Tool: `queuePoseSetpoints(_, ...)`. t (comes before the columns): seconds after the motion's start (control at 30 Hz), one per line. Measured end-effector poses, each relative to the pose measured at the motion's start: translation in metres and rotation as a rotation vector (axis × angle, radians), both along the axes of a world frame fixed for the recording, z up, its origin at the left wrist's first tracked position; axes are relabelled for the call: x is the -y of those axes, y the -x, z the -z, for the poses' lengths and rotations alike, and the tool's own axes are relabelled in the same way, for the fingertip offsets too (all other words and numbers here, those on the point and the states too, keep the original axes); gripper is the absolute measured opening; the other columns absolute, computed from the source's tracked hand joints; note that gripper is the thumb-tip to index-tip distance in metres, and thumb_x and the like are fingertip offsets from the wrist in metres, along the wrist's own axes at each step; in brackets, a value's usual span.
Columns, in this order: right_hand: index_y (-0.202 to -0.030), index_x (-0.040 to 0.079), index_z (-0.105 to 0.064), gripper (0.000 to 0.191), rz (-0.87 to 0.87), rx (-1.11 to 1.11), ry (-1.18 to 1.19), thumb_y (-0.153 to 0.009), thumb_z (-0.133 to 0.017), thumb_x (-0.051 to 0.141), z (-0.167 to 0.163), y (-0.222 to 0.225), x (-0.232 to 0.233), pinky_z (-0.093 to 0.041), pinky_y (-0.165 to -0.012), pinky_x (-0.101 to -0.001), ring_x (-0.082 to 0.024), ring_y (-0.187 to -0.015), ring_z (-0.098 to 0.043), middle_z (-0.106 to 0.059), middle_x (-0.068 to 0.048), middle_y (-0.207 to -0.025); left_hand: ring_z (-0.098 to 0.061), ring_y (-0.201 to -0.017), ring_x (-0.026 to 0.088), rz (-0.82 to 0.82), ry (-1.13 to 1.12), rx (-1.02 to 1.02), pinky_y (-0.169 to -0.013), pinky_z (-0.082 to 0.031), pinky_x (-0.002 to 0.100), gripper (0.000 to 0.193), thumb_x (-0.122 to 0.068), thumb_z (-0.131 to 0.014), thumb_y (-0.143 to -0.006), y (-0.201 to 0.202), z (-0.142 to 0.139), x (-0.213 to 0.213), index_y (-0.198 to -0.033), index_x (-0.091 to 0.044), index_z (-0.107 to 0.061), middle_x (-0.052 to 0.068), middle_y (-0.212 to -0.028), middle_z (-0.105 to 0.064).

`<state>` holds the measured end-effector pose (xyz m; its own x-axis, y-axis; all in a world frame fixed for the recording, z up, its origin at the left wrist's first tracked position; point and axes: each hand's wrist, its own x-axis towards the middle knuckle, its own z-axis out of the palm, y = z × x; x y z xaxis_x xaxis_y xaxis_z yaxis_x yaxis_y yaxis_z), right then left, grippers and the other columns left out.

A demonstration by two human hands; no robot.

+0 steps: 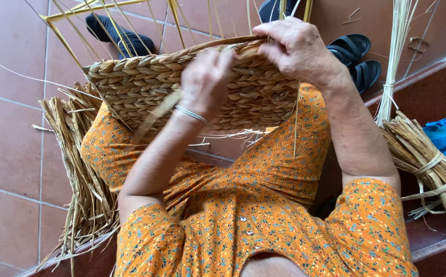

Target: The person weaves a rectangular basket by hand, interlacing dried plant strips through a vertical frame. They repeatedly pull and tighten the strips to form a tight weave along the basket's edge.

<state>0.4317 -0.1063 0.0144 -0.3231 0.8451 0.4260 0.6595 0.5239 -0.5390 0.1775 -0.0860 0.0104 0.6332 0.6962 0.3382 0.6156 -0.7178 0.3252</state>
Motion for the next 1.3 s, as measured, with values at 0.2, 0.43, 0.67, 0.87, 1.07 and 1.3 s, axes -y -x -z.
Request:
queuePoseSetpoints(0.2,-0.112,0.005,-0.072,0.007,0.115,0.005,0.042,-0.106,-0.075,0.008,0.007,0.01,-0.007,-0.057,-0.082,-0.0392,-0.026,-0.091,-0.071,-0.073,-0.01,-0.098,-0.06,-0.101,0.025,-0.202,-0.602,-0.042,-0.082,-0.047,0.045,0.024,-0.004,-0.067,-0.088,0.019,-0.081,-0.028,-0.109,-0.016,-0.064,0.008,-0.102,-0.064)
queuePoseSetpoints(0.43,-0.111,0.003,-0.07,0.006,0.149,-0.188,0.296,-0.11,-0.067,0.007,-0.002,0.008,-0.008,-0.057,-0.08,-0.0357,-0.023,-0.09,-0.073,-0.073,-0.01,-0.098,-0.06,-0.115,0.031,0.113,-0.218,-0.047,-0.109,-0.038,0.055,0.033,-0.008,-0.06,-0.091,-0.019,-0.039,0.008,-0.123,-0.004,-0.06,0.014,-0.114,-0.064)
queuePoseSetpoints(0.67,-0.112,0.002,-0.068,0.007,0.121,-0.266,0.353,-0.11,-0.062,0.006,-0.017,0.009,-0.004,-0.057,-0.083,-0.032,-0.02,-0.093,-0.072,-0.073,-0.011,-0.101,-0.067,-0.068,0.025,-0.18,0.138,-0.16,-0.059,-0.055,0.042,0.032,-0.024,-0.055,-0.104,-0.08,0.034,-0.068,-0.121,0.003,-0.057,0.013,-0.083,-0.067)
queuePoseSetpoints(0.87,-0.112,0.004,-0.069,0.008,0.109,-0.305,0.362,-0.112,-0.062,0.007,-0.012,0.007,-0.001,-0.057,-0.088,-0.0328,-0.019,-0.098,-0.071,-0.072,-0.01,-0.102,-0.063,-0.052,0.017,-0.291,0.223,-0.104,-0.043,-0.051,0.031,0.029,-0.029,-0.058,-0.106,-0.076,0.057,-0.073,-0.108,-0.001,-0.061,0.009,-0.07,-0.067)
queuePoseSetpoints(1.07,-0.111,0.004,-0.068,0.006,0.13,-0.214,0.339,-0.111,-0.064,0.008,-0.006,0.007,-0.002,-0.055,-0.086,-0.0361,-0.023,-0.094,-0.066,-0.067,-0.01,-0.099,-0.068,-0.056,0.013,-0.118,0.299,0.353,-0.046,-0.054,0.027,0.019,-0.03,-0.064,-0.098,-0.078,0.059,-0.089,-0.1,-0.012,-0.07,0.003,-0.071,-0.071)
queuePoseSetpoints(1.3,-0.111,0.004,-0.072,0.008,0.118,-0.23,0.084,-0.103,-0.072,0.001,0.005,0.012,-0.007,-0.056,-0.084,-0.0335,-0.023,-0.095,-0.069,-0.069,-0.009,-0.105,-0.074,-0.064,0.023,-0.179,1.192,1.243,-0.062,-0.069,0.039,0.036,-0.03,-0.049,-0.109,-0.028,0.028,-0.048,-0.09,-0.002,-0.064,0.011,-0.074,-0.073)
